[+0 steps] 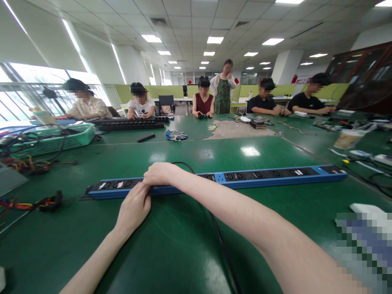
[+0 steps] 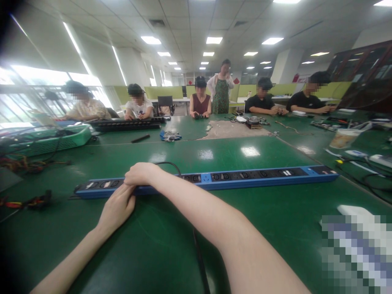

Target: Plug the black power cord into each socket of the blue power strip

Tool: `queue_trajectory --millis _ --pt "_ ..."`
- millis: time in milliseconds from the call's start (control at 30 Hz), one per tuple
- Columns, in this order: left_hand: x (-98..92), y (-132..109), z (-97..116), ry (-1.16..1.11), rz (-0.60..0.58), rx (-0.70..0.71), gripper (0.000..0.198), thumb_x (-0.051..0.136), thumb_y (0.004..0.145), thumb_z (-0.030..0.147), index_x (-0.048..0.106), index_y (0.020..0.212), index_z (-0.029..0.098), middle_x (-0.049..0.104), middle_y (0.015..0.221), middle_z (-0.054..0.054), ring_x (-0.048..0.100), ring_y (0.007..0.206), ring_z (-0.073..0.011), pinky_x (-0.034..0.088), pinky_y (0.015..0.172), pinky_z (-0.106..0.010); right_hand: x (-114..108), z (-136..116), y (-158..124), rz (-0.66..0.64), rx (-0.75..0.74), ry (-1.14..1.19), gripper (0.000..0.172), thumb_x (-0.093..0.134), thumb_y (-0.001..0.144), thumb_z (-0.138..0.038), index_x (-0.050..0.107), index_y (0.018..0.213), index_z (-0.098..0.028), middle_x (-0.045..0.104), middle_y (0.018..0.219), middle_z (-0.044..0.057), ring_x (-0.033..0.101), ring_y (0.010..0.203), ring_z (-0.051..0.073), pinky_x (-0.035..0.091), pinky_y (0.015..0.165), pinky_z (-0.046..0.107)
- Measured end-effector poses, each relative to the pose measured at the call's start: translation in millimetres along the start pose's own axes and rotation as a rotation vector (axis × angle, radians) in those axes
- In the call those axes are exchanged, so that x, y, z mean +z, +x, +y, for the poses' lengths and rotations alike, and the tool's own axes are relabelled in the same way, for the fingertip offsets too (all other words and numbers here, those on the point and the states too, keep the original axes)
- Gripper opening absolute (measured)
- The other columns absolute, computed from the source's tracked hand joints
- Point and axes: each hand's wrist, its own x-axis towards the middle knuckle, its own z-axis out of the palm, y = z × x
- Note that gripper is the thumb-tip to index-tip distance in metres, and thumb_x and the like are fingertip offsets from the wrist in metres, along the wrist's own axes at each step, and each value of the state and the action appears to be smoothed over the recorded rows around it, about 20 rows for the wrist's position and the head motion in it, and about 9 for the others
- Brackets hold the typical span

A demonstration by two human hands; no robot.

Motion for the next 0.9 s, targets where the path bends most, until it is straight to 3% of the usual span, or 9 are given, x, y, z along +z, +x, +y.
queue_trajectory --millis 300,500,900 --pt "2.6 -3 -3 0.012 0.010 0.022 0.065 0.044 0.094 0.018 0.041 0.159 0.022 0.045 0.161 -0.007 0.043 0.148 -0.0290 0.031 0.127 -0.051 2 17 -2 -0.046 0.019 0.000 0.020 0.058 0.098 -0.018 0.074 0.109 -0.021 0.075 0.111 0.009 0.074 0.102 0.023 0.057 0.078 0.033" --pt "3.8 -3 -6 0.011 0.016 0.024 0.062 0.044 0.094 0.017 0.046 0.156 0.019 0.049 0.158 -0.009 0.046 0.146 -0.0284 0.033 0.126 -0.051 9 16 -7 0.001 0.006 0.003 0.018 0.056 0.099 -0.018 0.072 0.108 -0.019 0.076 0.108 0.011 0.073 0.100 0.021 0.056 0.077 0.030" --pt "0.7 -1 -4 0.010 0.036 0.071 0.065 0.045 0.094 0.015 0.041 0.159 0.020 0.049 0.158 -0.009 0.047 0.145 -0.0290 0.035 0.125 -0.051 7 24 -9 -0.038 -0.027 -0.005 0.022 0.050 0.102 -0.020 0.068 0.114 -0.020 0.074 0.112 0.007 0.072 0.103 0.022 0.053 0.074 0.032"
